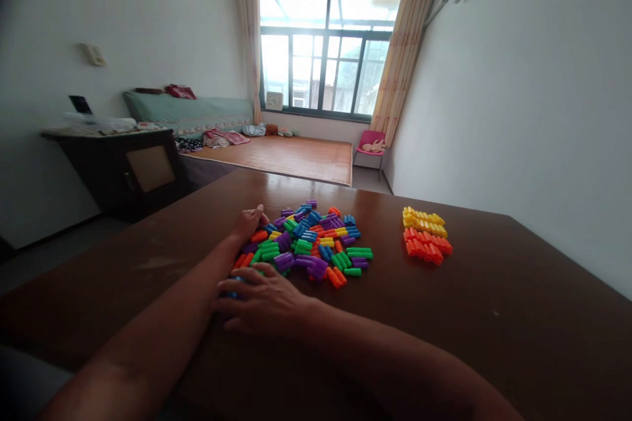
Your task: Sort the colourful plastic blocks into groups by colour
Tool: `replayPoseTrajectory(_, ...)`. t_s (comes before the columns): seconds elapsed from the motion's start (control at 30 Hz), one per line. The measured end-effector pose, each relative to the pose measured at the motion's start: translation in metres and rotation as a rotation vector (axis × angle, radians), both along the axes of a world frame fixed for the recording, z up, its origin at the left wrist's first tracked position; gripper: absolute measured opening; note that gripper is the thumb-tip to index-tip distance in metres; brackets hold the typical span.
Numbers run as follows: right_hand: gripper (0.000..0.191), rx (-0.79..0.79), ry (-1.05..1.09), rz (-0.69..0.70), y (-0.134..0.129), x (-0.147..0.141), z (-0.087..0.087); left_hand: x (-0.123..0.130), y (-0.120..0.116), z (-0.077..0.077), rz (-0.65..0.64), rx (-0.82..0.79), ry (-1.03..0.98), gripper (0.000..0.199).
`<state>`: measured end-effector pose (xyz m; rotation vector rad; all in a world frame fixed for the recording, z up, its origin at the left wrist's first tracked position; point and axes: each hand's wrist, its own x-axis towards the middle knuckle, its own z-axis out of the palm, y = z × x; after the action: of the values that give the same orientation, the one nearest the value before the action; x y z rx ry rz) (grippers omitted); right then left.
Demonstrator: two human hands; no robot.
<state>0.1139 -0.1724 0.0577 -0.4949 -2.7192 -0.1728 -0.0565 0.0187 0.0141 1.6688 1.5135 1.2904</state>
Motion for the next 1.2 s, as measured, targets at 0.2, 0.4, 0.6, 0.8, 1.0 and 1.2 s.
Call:
replayPoseTrajectory(0.2,0.037,-0.032,-0.089,-0.085,0.017,-0.027,-0.002,0.001,-0.002,0.004,0.014,0.019,-0.150,0.057)
replayPoseTrajectory(0.4,0.024,0.036,-0.096,-0.237,0.054,0.004,0.001,0.001,0.002,-0.001,-0.013,-0.002,-0.144,0.055)
replayPoseTrajectory(0.6,0.027,-0.151,0.110,-0.526,0.098,0.061,0.018,0.001,0.001,-0.001,-0.028,-0.019,-0.120,0.057)
replayPoseTrajectory(0.8,0.019,-0.333,0.416,-0.636,0.080,0.128,0.034,0.002,0.001,0.006,-0.006,-0.023,-0.147,0.059)
replayPoseTrajectory(1.0,0.032,-0.481,0.231,-0.608,0.029,0.140,0.011,0.010,-0.004,0.022,0.029,0.073,-0.160,0.061)
replayPoseTrajectory(1.2,0.033,-0.470,0.445,-0.572,0.031,0.119,-0.015,0.019,-0.014,0.018,-0.125,0.091,0.068,0.058)
